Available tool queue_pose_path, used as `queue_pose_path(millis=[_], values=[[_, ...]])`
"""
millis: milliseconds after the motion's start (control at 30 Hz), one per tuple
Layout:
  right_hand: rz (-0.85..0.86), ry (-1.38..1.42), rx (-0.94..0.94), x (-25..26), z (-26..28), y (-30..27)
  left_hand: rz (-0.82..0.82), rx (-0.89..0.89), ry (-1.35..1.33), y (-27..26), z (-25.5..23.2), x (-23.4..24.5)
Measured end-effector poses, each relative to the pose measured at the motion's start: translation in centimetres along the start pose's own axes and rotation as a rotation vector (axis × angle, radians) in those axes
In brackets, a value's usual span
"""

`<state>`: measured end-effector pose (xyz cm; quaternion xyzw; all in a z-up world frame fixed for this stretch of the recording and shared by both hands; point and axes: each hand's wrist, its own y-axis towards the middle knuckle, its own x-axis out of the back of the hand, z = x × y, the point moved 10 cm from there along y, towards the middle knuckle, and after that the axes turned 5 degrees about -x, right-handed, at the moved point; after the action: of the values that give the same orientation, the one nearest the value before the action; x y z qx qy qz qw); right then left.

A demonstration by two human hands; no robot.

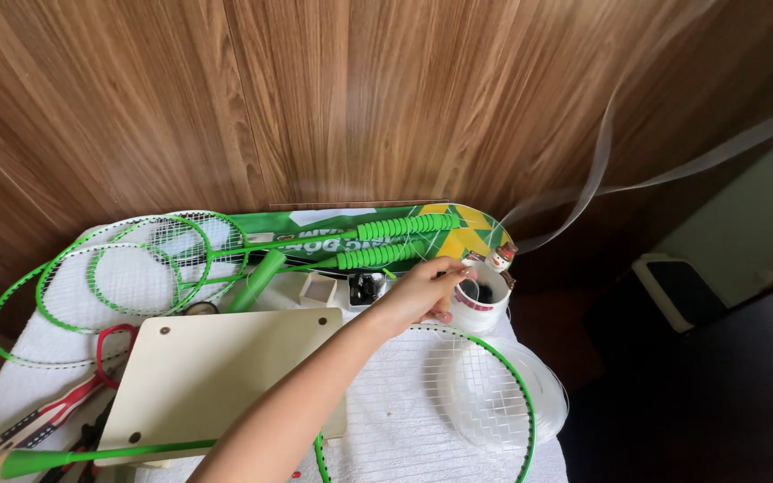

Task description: The person manually threads strings through the grommets of a badminton racket frame.

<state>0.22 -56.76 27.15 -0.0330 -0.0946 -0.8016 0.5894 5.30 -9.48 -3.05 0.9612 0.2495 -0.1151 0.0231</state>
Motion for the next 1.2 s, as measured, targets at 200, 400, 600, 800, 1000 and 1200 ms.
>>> queue_pose_path(millis=[200, 400, 600, 800, 1000, 1200], values=[[-0.127, -0.259, -0.173, -16.0, -3.0, -4.6, -0.010, -0.042, -0.108, -1.1, -2.2, -0.6], [0.010, 0.048, -0.448, -35.0, -12.2, -11.9, 0.055, -0.095, -0.074, -0.7, -1.8, -1.0], [0.033, -0.049, -0.304, -37.3, -14.9, -9.9, 0.040, -0.062, -0.104, -1.0, -2.2, -1.2], [0.215, -0.319, -0.329, -36.8, -12.2, -7.8, 0.067, -0.092, -0.071, 0.0, -0.7, -0.5], [-0.035, -1.560, 0.667, -22.1, 1.9, -2.1, 0.041, -0.056, -0.008, -0.1, -0.8, -0.5], [-0.077, -1.071, -0.054, -15.5, -1.9, 0.9, 0.029, -0.098, 0.073, 0.0, -0.9, -0.3]])
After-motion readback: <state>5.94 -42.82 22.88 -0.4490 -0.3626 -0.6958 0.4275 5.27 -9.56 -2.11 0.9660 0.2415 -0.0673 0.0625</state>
